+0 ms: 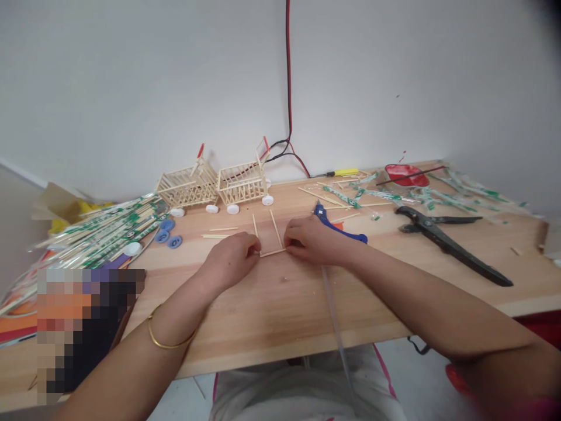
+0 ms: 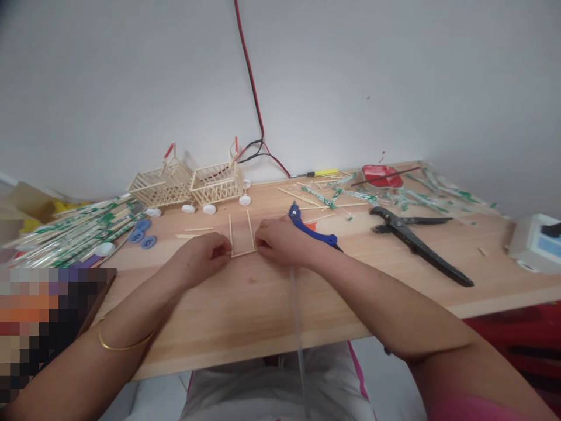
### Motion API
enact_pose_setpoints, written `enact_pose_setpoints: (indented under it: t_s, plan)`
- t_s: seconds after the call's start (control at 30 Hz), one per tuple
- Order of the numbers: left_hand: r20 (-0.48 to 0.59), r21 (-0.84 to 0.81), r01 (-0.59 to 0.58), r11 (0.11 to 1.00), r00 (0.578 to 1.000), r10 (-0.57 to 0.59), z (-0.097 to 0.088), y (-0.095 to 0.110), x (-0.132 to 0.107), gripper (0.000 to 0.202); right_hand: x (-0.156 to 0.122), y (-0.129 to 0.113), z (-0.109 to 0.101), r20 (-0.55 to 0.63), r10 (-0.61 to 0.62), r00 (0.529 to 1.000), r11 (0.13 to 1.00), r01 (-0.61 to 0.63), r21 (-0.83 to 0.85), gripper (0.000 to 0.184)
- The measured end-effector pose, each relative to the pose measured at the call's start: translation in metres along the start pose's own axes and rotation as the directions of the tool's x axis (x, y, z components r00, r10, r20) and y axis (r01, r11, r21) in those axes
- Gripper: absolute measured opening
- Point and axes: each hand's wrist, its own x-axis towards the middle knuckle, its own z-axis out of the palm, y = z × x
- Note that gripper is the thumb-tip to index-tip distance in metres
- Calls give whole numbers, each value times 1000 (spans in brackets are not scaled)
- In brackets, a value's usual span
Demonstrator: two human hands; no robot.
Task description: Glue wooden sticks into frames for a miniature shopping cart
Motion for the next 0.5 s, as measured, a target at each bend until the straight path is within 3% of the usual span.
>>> enact_pose_setpoints:
  t_s: [0.5]
  plan:
    - [-15,8,-3,1000,1000,3,4,7,3,17,4,3,6,-36,-22,999,998,24,53,17]
